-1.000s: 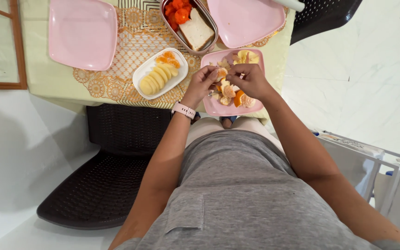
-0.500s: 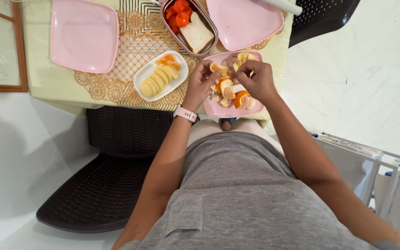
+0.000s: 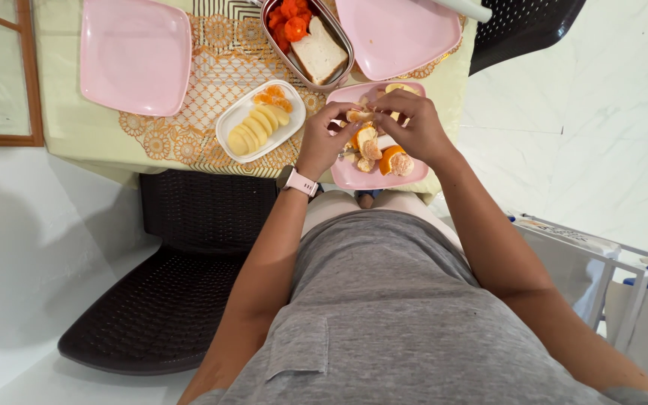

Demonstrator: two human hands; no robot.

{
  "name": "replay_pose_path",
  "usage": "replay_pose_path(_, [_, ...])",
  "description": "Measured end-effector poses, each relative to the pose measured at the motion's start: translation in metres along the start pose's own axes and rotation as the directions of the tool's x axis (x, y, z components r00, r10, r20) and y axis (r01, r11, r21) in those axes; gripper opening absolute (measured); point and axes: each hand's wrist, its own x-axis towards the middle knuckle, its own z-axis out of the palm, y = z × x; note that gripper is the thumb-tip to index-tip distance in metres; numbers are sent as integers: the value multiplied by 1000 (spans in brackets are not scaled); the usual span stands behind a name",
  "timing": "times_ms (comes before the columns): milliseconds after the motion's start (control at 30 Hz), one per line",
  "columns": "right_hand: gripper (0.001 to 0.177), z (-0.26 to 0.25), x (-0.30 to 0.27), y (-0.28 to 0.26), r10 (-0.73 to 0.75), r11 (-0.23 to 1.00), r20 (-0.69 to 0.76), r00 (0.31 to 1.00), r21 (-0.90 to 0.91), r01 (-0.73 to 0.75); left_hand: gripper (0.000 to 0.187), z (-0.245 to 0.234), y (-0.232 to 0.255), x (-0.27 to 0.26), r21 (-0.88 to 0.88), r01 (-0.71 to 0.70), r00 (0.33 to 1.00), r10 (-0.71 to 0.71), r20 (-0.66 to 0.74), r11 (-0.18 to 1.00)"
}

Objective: Peeling an orange and breaking it into segments to place on a plate.

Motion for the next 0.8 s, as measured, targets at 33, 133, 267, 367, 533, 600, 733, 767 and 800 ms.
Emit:
replay_pose_path(33, [19, -2, 3, -9, -1, 1000, 0, 1000, 1, 1, 29, -1, 9, 1, 1, 0, 1000, 0, -1, 1000])
replay_pose_path(133, [17, -5, 6, -21, -132, 979, 14, 991, -152, 133, 27, -2, 27, 1, 180, -132, 991, 127, 36, 975])
replay_pose_path(267, [11, -5, 5, -2, -288, 864, 19, 957, -425, 269, 25, 2, 28, 4, 411, -237, 971, 223, 83, 880])
replay_pose_path(367, [10, -6, 3, -4, -336, 811, 52, 940, -492, 317, 26, 4, 34, 4, 427, -219, 976, 203, 83, 877])
replay_pose_path(533, [8, -3, 0, -1, -313, 826, 42, 949, -482, 294, 24, 7, 35, 1, 493, -295, 954, 279, 109, 818])
replay_pose_path(600, [7, -2, -1, 0, -312, 833, 0, 950, -481, 274, 23, 10, 38, 1, 452, -263, 963, 257, 77, 852])
replay_pose_path(733, [9, -5, -6, 9, -231, 889, -74, 970, -421, 180, 23, 12, 37, 1, 391, -218, 975, 219, 42, 894])
replay_pose_path(767, [8, -6, -6, 11, -158, 939, -92, 983, -322, 121, 24, 13, 39, 1, 410, -232, 971, 236, 41, 882])
replay_pose_path(800, [7, -7, -7, 13, -83, 974, -100, 991, -217, 60, 24, 13, 40, 1, 430, -245, 967, 253, 40, 869])
